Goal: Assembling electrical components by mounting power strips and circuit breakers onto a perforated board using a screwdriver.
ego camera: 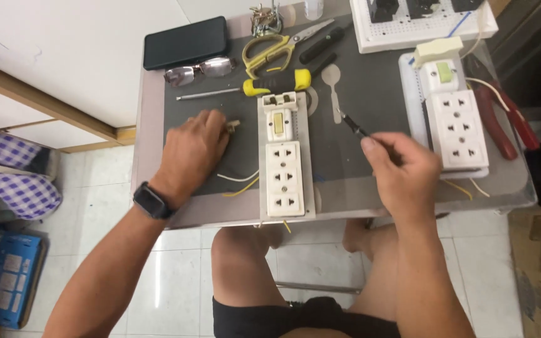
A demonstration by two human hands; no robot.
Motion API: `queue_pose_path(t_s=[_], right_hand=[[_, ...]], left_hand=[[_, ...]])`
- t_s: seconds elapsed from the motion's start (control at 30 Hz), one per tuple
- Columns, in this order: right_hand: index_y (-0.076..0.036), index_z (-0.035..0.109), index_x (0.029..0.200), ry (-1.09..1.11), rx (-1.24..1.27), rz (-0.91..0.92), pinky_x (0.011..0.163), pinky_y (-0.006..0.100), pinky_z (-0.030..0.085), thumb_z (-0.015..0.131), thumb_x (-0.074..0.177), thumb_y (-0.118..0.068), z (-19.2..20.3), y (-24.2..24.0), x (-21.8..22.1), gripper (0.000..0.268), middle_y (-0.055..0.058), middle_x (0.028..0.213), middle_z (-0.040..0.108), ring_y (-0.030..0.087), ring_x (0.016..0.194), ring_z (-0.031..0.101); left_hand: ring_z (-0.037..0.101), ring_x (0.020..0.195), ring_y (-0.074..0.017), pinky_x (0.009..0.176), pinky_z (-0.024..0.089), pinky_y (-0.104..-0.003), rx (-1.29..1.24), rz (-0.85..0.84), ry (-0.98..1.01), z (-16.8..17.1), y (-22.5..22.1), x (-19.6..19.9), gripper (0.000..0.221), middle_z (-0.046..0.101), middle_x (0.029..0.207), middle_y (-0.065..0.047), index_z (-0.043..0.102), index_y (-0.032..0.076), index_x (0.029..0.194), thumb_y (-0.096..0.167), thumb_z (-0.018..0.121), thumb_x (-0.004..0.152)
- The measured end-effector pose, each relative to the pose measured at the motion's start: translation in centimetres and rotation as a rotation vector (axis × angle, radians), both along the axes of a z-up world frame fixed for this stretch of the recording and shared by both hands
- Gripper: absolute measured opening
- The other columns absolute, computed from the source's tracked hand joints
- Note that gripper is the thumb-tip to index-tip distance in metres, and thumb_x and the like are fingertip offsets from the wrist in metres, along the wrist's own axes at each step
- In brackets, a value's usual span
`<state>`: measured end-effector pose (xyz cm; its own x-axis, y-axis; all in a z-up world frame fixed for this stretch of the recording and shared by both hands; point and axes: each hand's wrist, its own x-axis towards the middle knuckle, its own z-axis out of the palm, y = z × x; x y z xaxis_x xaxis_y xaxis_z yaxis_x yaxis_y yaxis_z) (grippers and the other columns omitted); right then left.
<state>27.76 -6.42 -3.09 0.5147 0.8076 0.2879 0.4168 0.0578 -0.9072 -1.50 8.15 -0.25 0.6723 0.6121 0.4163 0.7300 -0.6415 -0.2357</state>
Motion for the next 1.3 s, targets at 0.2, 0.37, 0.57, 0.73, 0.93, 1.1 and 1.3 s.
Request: queue_pose_path(t_s=[0.2, 0.37, 0.57, 0.73, 0.93, 1.1, 1.3], right_hand=[[-0.002, 0.074, 0.096, 0.070, -0.036, 0.052, 0.052, 0.032, 0.051, 0.073, 0.088, -0.010, 1.0, -0.8, 0.0, 0.011, 0.015, 0.069, 0.068, 0.020, 0.061, 0.065], [-0.001, 0.074, 0.091, 0.178, 0.072, 0.023, 0.057, 0.037, 0.056, 0.074, 0.081, -0.012, -0.5, -0.1, 0.1, 0.014, 0.020, 0.073, 0.071, 0.028, 0.070, 0.071], [-0.002, 0.073, 0.084, 0.118, 0.216, 0.109, 0.045, 0.030, 0.053, 0.072, 0.083, -0.014, 0.3, -0.3, 0.9, 0.012, 0.014, 0.062, 0.070, 0.022, 0.054, 0.069], [-0.005, 0.068, 0.083, 0.002, 0.172, 0.169, 0.050, 0.023, 0.039, 0.069, 0.087, -0.013, 0.9, -0.6, 1.1, 0.009, -0.001, 0.063, 0.062, 0.008, 0.053, 0.047], [-0.009, 0.073, 0.090, 0.089, 0.076, 0.209, 0.059, 0.024, 0.042, 0.070, 0.086, -0.017, -0.4, -0.3, 0.6, 0.010, -0.004, 0.072, 0.065, 0.006, 0.065, 0.052], [-0.004, 0.074, 0.089, 0.039, 0.054, 0.133, 0.051, 0.030, 0.051, 0.073, 0.087, -0.010, 0.3, -0.5, 0.7, 0.006, 0.011, 0.065, 0.068, 0.016, 0.059, 0.065], [-0.003, 0.074, 0.088, -0.038, 0.067, 0.133, 0.043, 0.028, 0.048, 0.070, 0.089, -0.011, 0.7, -0.8, 0.7, 0.009, 0.013, 0.060, 0.066, 0.021, 0.052, 0.065]], left_hand=[[0.063, 0.062, -0.0188, 0.055, 0.051, -0.029, 0.084, -0.117, 0.114, 0.6, -1.9, 0.1, 0.004, 0.053, 0.078, 0.004, 0.054, 0.018, 0.096, 0.019, 0.057, 0.098], [0.071, 0.086, -0.0284, 0.073, 0.055, -0.036, -0.006, -0.219, 0.125, 0.9, -3.7, 0.2, 0.034, 0.068, 0.108, -0.017, 0.060, 0.006, 0.128, 0.015, 0.057, 0.095], [0.065, 0.064, -0.0176, 0.068, 0.052, -0.027, 0.244, -0.174, 0.147, -1.0, -2.8, -1.7, 0.026, 0.068, 0.085, 0.000, 0.074, 0.018, 0.115, 0.034, 0.073, 0.094], [0.057, 0.064, -0.0172, 0.064, 0.048, -0.028, 0.225, -0.063, 0.161, -2.0, -2.8, -2.3, 0.024, 0.063, 0.087, 0.004, 0.072, 0.019, 0.122, 0.035, 0.070, 0.103], [0.068, 0.092, -0.0230, 0.074, 0.051, -0.034, -0.251, -0.058, -0.105, 0.9, -2.7, -1.4, 0.018, 0.072, 0.111, -0.004, 0.073, 0.014, 0.112, 0.019, 0.063, 0.098], [0.069, 0.096, -0.0408, 0.082, 0.053, -0.043, -0.362, -0.286, -0.551, 5.3, -1.6, 2.6, 0.015, 0.073, 0.096, -0.018, 0.076, 0.003, 0.103, 0.000, 0.073, 0.088], [0.069, 0.098, -0.0370, 0.084, 0.055, -0.042, -0.492, -0.421, -0.587, 4.5, 1.2, 7.2, 0.017, 0.074, 0.100, -0.014, 0.076, 0.010, 0.104, 0.010, 0.075, 0.087]])
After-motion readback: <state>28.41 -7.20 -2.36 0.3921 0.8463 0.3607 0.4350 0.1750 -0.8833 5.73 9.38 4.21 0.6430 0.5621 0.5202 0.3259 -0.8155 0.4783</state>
